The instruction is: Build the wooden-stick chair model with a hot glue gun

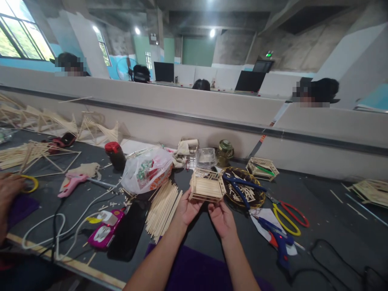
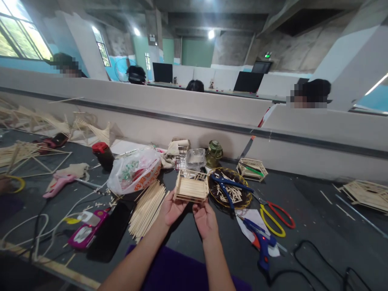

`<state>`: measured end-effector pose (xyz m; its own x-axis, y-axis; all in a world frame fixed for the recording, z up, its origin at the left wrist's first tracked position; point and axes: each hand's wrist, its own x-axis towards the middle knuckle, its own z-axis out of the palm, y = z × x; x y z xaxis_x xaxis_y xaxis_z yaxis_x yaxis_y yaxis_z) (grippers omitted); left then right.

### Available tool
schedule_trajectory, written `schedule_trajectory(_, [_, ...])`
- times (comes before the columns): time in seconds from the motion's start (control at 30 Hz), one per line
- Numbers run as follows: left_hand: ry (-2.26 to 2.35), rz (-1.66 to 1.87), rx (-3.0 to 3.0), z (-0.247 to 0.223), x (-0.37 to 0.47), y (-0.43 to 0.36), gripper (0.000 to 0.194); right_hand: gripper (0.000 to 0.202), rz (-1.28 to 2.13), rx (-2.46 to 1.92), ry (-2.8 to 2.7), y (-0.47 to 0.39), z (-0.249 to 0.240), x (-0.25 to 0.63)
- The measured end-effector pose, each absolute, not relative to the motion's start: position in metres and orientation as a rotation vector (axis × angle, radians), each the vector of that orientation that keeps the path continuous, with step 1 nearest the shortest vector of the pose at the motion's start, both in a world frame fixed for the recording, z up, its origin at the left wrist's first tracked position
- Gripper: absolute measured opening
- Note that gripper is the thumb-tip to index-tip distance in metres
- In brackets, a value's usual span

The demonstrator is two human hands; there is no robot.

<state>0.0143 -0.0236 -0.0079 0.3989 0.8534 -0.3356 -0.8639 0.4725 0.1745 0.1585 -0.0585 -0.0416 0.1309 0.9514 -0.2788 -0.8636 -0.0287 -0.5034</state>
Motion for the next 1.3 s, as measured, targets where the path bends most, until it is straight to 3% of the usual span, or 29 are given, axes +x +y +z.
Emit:
schedule_trajectory(0.27, [0.472, 1.142, 0.007, -0.004, 0.012, -0.026, 0.020, 0.009, 1.535, -0.696, -0.075, -0.059, -0.040, 0.155])
schedule_trajectory(0.4, [0.504, 1.192, 0.062, -0.001, 0.010, -0.027, 0.016, 0.024, 1.477, -0.855, -0.254, -0.062, -0.037, 0.150])
schedule_trajectory(0.63, [0.488, 1.213, 0.158, 0.003, 0.005, -0.026, 0.028, 0.048, 1.151, -1.120, -0.516, -0.069, -0.032, 0.149])
schedule_trajectory(0.87, [0.462, 1.211, 0.238, -0.001, 0.004, -0.024, 0.026, 0.040, 0.737, -1.249, -0.515, -0.066, -0.020, 0.166])
schedule_trajectory(1.3, [0.455, 1.189, 0.316, -0.002, 0.005, -0.022, 0.025, 0.043, 0.399, -1.423, -0.845, -0.048, -0.009, 0.192])
